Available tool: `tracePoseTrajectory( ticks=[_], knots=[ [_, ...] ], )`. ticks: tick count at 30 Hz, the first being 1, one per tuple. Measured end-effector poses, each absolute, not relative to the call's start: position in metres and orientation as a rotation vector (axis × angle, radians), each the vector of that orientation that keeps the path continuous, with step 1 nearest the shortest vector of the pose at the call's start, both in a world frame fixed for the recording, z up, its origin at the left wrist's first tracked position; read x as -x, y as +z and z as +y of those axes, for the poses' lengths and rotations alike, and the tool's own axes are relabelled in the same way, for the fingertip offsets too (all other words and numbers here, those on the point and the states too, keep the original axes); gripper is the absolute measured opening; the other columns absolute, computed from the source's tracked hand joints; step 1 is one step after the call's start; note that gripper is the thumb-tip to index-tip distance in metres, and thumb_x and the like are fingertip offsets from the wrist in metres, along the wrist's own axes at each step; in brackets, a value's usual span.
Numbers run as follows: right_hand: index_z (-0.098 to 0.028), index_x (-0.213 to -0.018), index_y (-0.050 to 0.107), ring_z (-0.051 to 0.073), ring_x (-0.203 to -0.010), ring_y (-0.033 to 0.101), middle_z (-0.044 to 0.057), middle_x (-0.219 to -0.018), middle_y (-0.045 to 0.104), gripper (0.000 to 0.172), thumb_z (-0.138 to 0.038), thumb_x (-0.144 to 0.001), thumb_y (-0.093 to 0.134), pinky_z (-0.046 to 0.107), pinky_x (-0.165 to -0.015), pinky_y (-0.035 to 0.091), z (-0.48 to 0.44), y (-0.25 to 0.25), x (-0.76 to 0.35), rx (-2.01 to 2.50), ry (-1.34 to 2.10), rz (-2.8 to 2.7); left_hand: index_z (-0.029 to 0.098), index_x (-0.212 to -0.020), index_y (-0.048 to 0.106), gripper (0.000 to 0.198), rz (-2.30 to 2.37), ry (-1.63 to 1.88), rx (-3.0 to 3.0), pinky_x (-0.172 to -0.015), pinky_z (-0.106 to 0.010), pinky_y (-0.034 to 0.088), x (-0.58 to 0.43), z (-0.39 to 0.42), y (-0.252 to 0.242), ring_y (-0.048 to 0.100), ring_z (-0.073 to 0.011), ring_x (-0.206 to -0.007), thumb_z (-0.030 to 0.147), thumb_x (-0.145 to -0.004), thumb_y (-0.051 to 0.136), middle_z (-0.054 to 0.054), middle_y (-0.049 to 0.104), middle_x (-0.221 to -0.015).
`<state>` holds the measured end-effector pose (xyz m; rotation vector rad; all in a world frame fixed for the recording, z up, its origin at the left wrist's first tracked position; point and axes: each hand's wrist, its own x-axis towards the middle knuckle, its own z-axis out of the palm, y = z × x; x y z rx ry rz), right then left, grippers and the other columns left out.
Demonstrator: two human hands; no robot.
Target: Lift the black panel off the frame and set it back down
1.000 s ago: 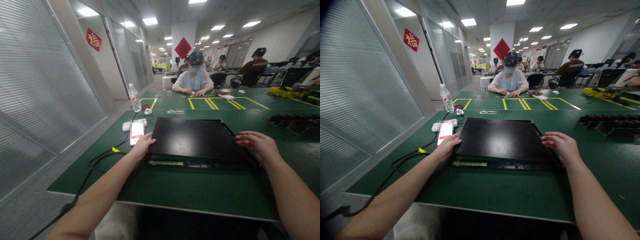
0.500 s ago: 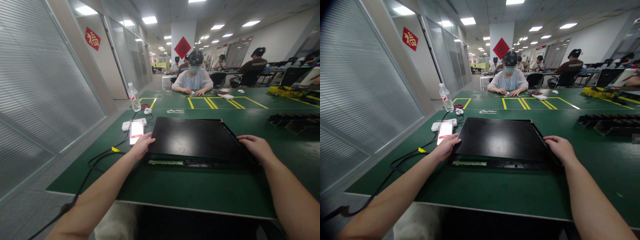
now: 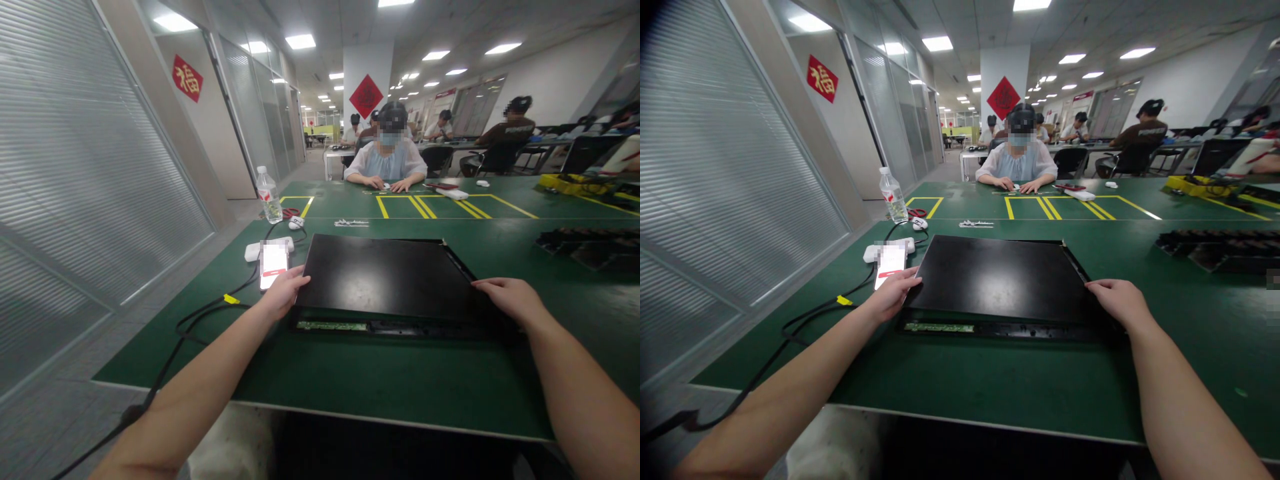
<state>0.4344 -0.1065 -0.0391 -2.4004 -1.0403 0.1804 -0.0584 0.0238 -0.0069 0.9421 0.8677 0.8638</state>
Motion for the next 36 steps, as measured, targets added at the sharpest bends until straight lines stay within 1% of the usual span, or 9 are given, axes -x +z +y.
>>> tracePoseTrajectory(
  ticks=[4, 8, 10, 16, 20, 24, 28, 33, 36],
  knots=[
    [-0.029, -0.078, 0.086, 0.03, -0.082, 0.073, 0.008, -0.092, 0.082, 0.021, -0.045, -0.074, 0.073, 0.037, -0.068, 0.054, -0.107, -0.038, -0.435, 2.413, 0.194, -1.022, 0.011, -0.133, 0.073, 0.055, 0.86, 0.861, -0.915, -0.084, -0.034, 0.065, 0.06, 0.025, -0.005, 0.081, -0.0265, -0.094, -0.001, -0.079, 0.071, -0.015, 0.083, -0.11],
    [-0.028, -0.083, 0.086, 0.03, -0.09, 0.073, 0.008, -0.1, 0.082, 0.021, -0.042, -0.077, 0.071, 0.037, -0.074, 0.055, -0.108, -0.035, -0.434, 2.437, 0.259, -1.016, 0.011, -0.134, 0.072, 0.056, 0.844, 0.857, -0.889, -0.073, -0.029, 0.064, 0.061, 0.027, -0.006, 0.081, -0.0244, -0.088, -0.002, -0.08, 0.069, -0.014, 0.083, -0.11],
    [-0.028, -0.085, 0.087, 0.031, -0.094, 0.073, 0.008, -0.103, 0.082, 0.022, -0.041, -0.078, 0.07, 0.038, -0.077, 0.055, -0.108, -0.033, -0.433, 2.446, 0.281, -1.007, 0.012, -0.136, 0.071, 0.057, 0.839, 0.866, -0.882, -0.072, -0.028, 0.063, 0.061, 0.028, -0.007, 0.081, -0.0239, -0.088, -0.003, -0.08, 0.069, -0.014, 0.082, -0.112],
    [-0.027, -0.085, 0.087, 0.03, -0.095, 0.073, 0.009, -0.103, 0.082, 0.022, -0.036, -0.079, 0.069, 0.036, -0.077, 0.053, -0.109, -0.027, -0.428, 2.443, 0.304, -0.984, 0.011, -0.143, 0.065, 0.066, 0.844, 0.846, -0.898, -0.072, -0.03, 0.065, 0.061, 0.028, -0.007, 0.081, -0.0248, -0.086, -0.002, -0.079, 0.069, -0.015, 0.083, -0.11],
    [-0.025, -0.082, 0.087, 0.03, -0.089, 0.073, 0.01, -0.098, 0.082, 0.022, -0.039, -0.077, 0.069, 0.036, -0.073, 0.053, -0.108, -0.026, -0.425, 2.435, 0.283, -0.965, 0.011, -0.144, 0.064, 0.067, 0.828, 0.829, -0.918, -0.076, -0.033, 0.066, 0.06, 0.025, -0.006, 0.082, -0.0254, -0.084, -0.003, -0.078, 0.068, -0.015, 0.083, -0.106],
    [-0.023, -0.084, 0.087, 0.03, -0.09, 0.074, 0.011, -0.096, 0.082, 0.027, -0.04, -0.077, 0.067, 0.035, -0.073, 0.053, -0.108, -0.026, -0.423, 2.449, 0.294, -0.962, 0.012, -0.144, 0.062, 0.07, 0.828, 0.852, -0.924, -0.078, -0.034, 0.067, 0.059, 0.023, -0.007, 0.082, -0.0255, -0.086, -0.003, -0.077, 0.071, -0.013, 0.083, -0.105],
    [-0.023, -0.086, 0.087, 0.03, -0.095, 0.073, 0.011, -0.103, 0.082, 0.028, -0.038, -0.078, 0.066, 0.034, -0.075, 0.052, -0.108, -0.026, -0.423, 2.467, 0.328, -0.964, 0.011, -0.143, 0.06, 0.067, 0.85, 0.865, -0.936, -0.078, -0.034, 0.067, 0.057, 0.022, -0.006, 0.082, -0.0254, -0.088, -0.002, -0.079, 0.072, -0.013, 0.083, -0.104],
    [-0.023, -0.086, 0.087, 0.03, -0.09, 0.073, 0.012, -0.1, 0.081, 0.028, -0.04, -0.077, 0.066, 0.034, -0.073, 0.052, -0.108, -0.028, -0.424, 2.464, 0.31, -0.969, 0.01, -0.141, 0.06, 0.064, 0.879, 0.862, -0.947, -0.076, -0.033, 0.067, 0.057, 0.019, -0.004, 0.081, -0.0281, -0.094, -0.002, -0.079, 0.072, -0.015, 0.083, -0.105],
    [-0.022, -0.087, 0.087, 0.03, -0.093, 0.072, 0.012, -0.102, 0.081, 0.029, -0.04, -0.078, 0.066, 0.034, -0.075, 0.052, -0.107, -0.028, -0.424, 2.482, 0.321, -0.955, 0.01, -0.141, 0.061, 0.063, 0.872, 0.853, -0.962, -0.077, -0.033, 0.067, 0.058, 0.018, -0.003, 0.081, -0.0283, -0.096, -0.001, -0.08, 0.072, -0.015, 0.083, -0.105]
  ],
)
